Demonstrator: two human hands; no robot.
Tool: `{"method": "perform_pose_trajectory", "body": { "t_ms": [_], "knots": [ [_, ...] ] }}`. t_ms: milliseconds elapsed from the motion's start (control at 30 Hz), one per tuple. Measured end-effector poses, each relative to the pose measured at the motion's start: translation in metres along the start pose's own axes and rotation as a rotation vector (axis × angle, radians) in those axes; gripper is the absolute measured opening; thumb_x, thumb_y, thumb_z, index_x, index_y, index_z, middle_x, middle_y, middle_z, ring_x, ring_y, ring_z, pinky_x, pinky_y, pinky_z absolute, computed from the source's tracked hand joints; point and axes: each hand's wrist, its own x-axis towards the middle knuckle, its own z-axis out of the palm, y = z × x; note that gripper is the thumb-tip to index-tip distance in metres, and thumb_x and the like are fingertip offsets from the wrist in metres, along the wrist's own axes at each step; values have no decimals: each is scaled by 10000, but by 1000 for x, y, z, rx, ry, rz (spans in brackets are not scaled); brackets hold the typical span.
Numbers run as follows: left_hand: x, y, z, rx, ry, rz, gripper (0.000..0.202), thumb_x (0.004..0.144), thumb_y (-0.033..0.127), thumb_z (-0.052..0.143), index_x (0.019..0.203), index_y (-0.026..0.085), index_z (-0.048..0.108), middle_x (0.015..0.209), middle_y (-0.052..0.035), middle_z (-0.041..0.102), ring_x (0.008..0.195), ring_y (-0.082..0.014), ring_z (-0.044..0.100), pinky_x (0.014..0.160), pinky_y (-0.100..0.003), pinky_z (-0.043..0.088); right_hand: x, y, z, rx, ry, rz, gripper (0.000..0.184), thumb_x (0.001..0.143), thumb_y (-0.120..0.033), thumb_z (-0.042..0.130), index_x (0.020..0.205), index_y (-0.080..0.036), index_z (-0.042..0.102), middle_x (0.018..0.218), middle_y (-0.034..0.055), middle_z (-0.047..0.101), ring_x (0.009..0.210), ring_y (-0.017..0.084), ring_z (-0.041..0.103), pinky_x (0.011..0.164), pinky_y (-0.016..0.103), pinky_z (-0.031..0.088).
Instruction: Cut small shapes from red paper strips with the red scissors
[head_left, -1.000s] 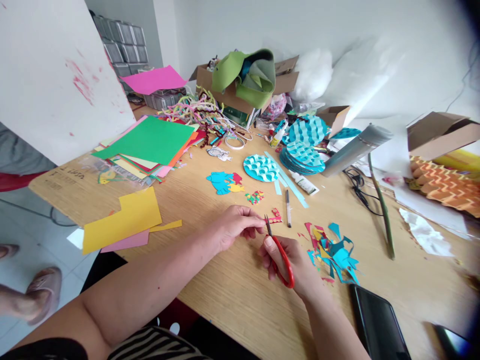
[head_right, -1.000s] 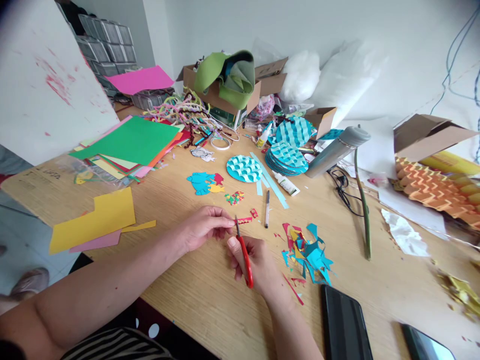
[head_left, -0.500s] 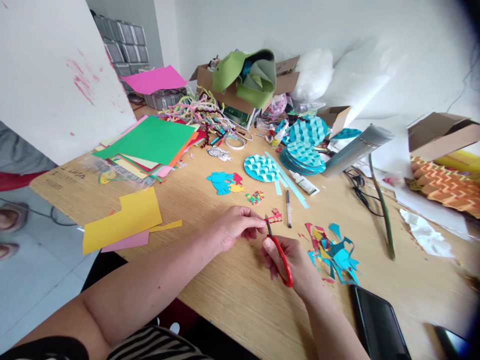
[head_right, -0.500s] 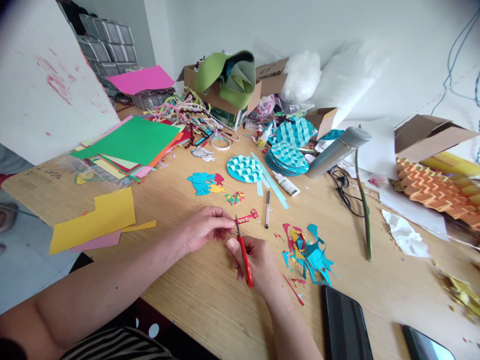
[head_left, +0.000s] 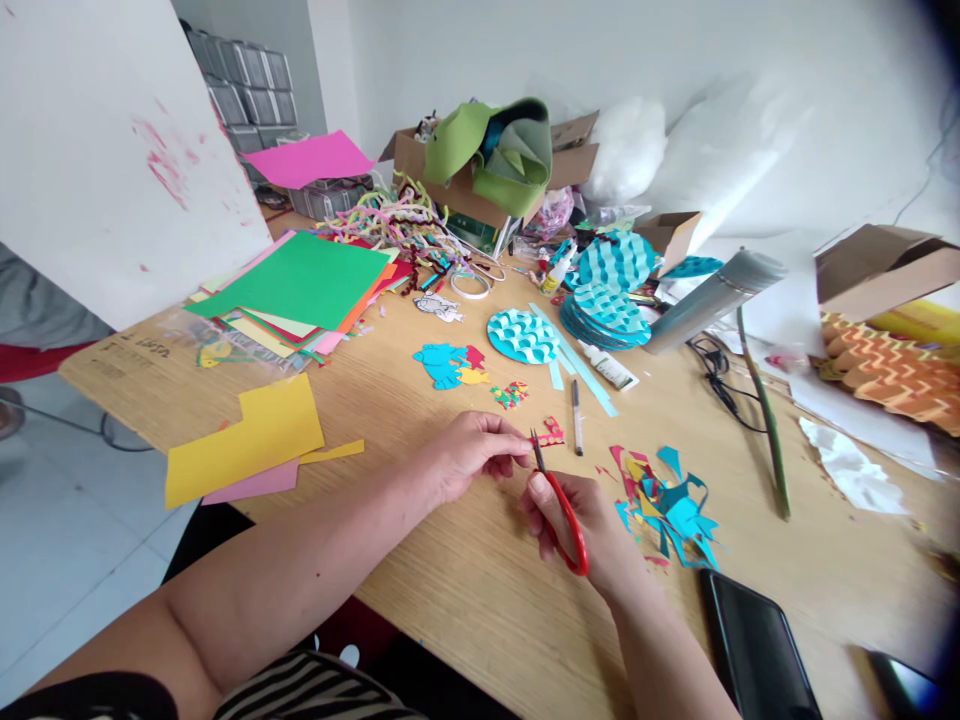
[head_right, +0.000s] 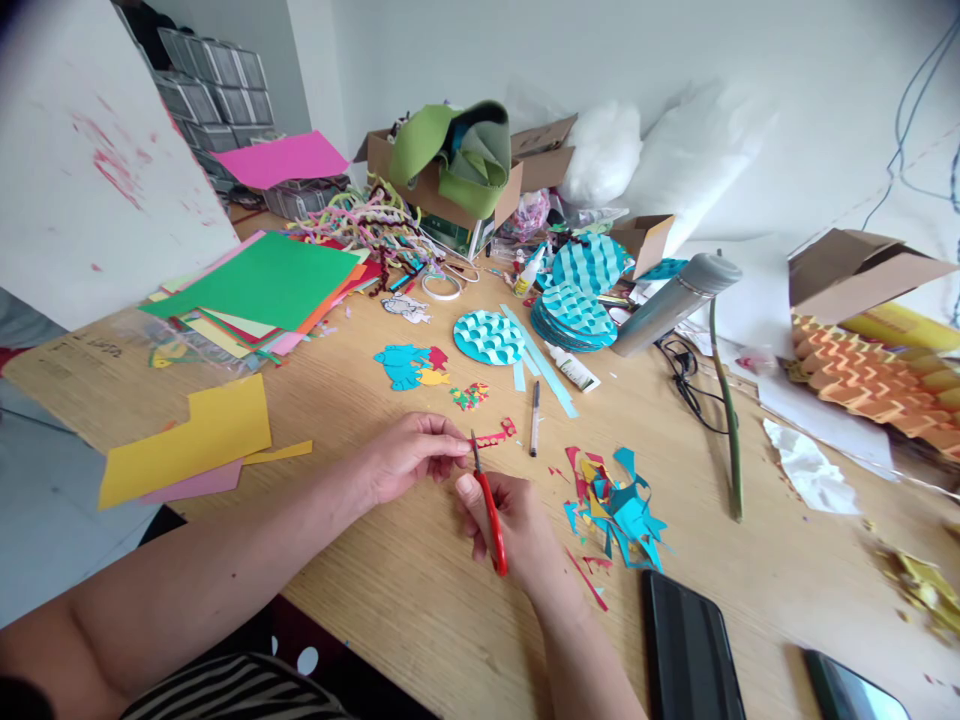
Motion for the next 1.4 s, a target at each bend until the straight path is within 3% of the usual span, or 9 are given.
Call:
{"method": "perform_pose_trajectory", "body": {
  "t_ms": [933, 1400],
  "knots": [
    [-1, 2, -1, 151, 30, 97, 144, 636, 255, 691, 646, 130, 620, 591, -2, 606, 503, -72, 486, 501, -231, 346, 1, 4, -3, 48, -22, 54, 447, 741, -560, 648, 584, -164, 513, 439, -42, 515, 297, 60, 450, 318, 153, 281],
    [-2, 4, 1, 186, 46, 106, 117, 630, 239, 663, 654, 133, 620, 606, -4, 609, 504, -76, 486, 509, -235, 350, 1, 4, -2, 9, -18, 46, 423, 773, -545, 619, 640, -145, 571, 464, -34, 532, 311, 68, 477, 327, 156, 286]
  ]
}}
